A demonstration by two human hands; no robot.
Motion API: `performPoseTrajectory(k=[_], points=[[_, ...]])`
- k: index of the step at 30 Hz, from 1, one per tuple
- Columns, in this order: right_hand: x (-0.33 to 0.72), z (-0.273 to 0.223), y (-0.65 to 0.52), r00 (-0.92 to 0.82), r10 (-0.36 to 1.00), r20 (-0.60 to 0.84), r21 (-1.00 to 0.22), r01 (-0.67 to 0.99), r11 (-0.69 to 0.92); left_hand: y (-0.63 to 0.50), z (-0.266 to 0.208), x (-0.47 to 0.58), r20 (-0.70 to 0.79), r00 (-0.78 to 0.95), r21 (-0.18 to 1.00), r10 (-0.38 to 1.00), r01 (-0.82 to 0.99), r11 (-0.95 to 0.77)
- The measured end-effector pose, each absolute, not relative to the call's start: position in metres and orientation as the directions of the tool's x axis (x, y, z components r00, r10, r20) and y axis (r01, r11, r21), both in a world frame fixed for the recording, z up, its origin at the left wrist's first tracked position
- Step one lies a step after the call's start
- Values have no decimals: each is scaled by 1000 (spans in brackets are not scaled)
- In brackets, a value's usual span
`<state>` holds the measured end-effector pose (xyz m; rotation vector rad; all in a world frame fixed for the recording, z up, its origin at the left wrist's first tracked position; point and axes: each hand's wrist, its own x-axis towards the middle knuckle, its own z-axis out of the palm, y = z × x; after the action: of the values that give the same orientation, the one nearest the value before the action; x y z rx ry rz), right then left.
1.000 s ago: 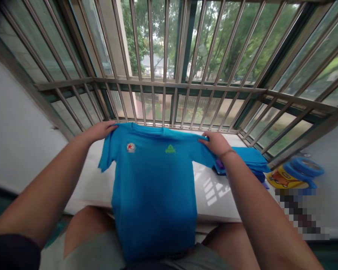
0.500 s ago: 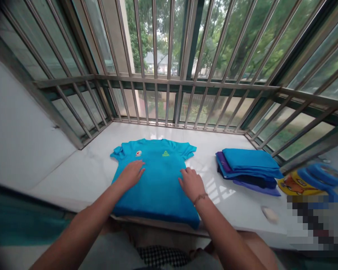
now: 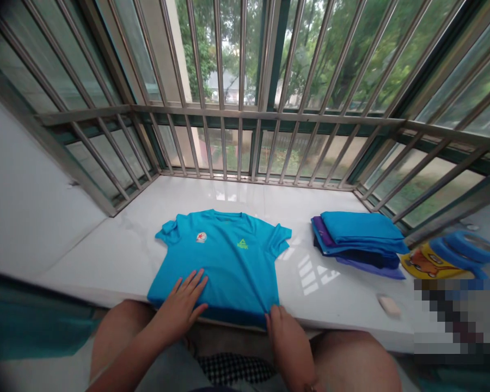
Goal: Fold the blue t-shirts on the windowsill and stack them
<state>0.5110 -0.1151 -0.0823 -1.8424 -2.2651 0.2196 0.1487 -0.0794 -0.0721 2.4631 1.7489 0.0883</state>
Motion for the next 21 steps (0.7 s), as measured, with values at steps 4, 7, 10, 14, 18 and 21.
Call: performPoseTrajectory(k=[4, 7, 10, 14, 18, 21], points=[[528, -56, -108, -135, 991, 13, -332, 934, 132, -65, -47, 169, 5, 313, 199, 950, 931, -307], [544, -29, -51, 2, 998, 67, -256, 966, 15, -20, -25, 207, 54, 399, 272, 916, 876, -397], [547, -14, 16, 159, 985, 67, -152, 977, -148, 36, -10, 252, 62, 485, 301, 872, 824, -479], [534, -19, 67, 275, 961, -9, -165, 948, -272, 96, -11, 290, 61, 492, 283, 869, 826, -488], [547, -29, 56, 279, 960, -2, -231, 934, -272, 118, -35, 301, 16, 426, 279, 905, 867, -413], [583, -36, 30, 370, 929, 0, -292, 889, -354, 112, -56, 313, 19, 397, 290, 918, 876, -385]])
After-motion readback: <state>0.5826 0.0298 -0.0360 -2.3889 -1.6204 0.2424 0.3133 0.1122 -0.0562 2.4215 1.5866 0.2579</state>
